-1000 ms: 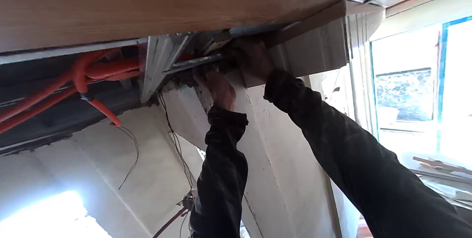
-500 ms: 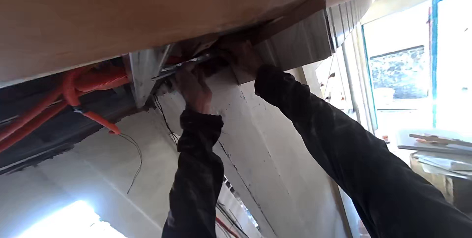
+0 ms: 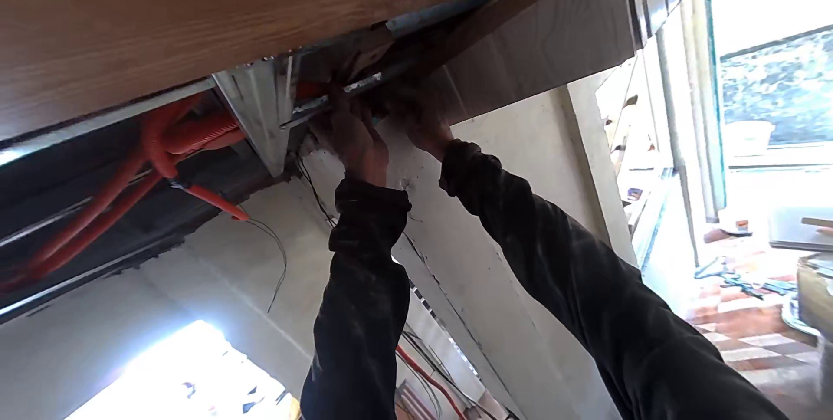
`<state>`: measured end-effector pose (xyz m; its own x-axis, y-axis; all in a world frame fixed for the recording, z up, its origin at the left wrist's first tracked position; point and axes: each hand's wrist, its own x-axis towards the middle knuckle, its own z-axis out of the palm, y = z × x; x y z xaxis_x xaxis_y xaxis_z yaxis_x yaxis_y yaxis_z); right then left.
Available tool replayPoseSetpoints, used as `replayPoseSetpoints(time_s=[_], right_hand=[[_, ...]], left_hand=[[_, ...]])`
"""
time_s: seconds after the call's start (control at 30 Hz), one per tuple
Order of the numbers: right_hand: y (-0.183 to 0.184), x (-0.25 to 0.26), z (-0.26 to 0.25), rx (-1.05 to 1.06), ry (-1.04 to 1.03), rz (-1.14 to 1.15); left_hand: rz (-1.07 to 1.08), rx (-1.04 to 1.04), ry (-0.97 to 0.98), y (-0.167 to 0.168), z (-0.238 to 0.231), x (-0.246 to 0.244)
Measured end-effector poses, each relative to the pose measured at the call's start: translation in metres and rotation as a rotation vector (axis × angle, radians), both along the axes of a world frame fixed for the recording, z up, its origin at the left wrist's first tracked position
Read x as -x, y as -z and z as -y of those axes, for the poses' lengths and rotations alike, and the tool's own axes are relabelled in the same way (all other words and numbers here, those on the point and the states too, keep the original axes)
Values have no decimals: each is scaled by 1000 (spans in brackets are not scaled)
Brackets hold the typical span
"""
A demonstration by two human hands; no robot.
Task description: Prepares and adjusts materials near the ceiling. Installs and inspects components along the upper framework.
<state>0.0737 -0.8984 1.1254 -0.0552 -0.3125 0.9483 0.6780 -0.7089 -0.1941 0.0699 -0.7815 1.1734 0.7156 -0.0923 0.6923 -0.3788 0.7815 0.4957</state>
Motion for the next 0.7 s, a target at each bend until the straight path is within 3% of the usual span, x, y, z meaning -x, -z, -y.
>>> replayPoseSetpoints(time_s=[0.27, 0.7], right_hand=[[-3, -19, -6, 25, 289, 18], [4, -13, -4, -32, 162, 2]], left_hand=[[49, -63, -31, -1, -2, -4], [85, -110, -48, 0, -3, -6]])
